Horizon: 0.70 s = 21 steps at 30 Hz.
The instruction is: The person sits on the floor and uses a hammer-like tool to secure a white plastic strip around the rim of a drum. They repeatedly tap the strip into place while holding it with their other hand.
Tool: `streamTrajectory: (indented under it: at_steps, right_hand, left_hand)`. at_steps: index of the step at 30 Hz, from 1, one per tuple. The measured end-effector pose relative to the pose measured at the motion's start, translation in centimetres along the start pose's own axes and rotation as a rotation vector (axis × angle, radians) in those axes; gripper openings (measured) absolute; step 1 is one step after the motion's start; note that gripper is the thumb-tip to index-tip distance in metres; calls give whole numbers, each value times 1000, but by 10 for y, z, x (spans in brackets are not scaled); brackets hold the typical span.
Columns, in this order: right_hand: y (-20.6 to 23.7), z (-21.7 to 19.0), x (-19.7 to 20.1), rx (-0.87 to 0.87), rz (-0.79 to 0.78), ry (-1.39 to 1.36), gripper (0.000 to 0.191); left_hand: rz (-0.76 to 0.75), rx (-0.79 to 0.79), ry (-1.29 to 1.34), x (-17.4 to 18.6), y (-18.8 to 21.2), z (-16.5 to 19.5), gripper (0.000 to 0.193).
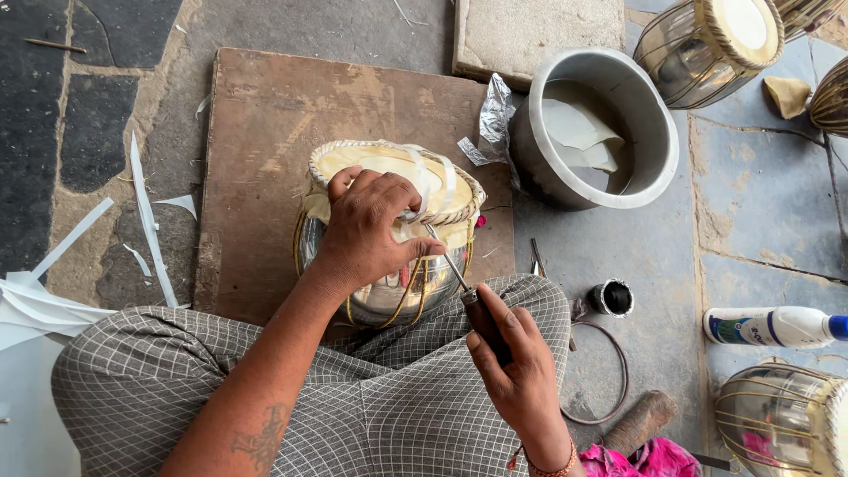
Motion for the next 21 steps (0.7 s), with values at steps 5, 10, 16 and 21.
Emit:
streamTrajectory:
  at_steps: [5, 10, 16, 21]
  right_hand:
    - [7, 0, 1, -19, 32, 117, 60]
    - [0, -10, -9, 88, 191, 173, 58]
    - [-26, 30, -82, -188, 21, -806, 64]
    - [-20, 43, -105, -381, -61, -847, 69]
  left_hand:
    - [22, -14, -5, -4, 1, -1, 60]
    - [-23, 47, -23, -18, -12, -9, 59]
    - [55, 56, -26, -9, -20, -21, 54]
    - [102, 39, 4, -4, -17, -26, 50]
Point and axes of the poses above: each hand's wrist, its own y-axis away from the middle knuckle, its own x-axis out of the back of the hand, z = x × y, the point moved 9 cm from there along -y, towards the middle knuckle, and after that the axes turned 11 degrees about y, right-handed, at the moved point
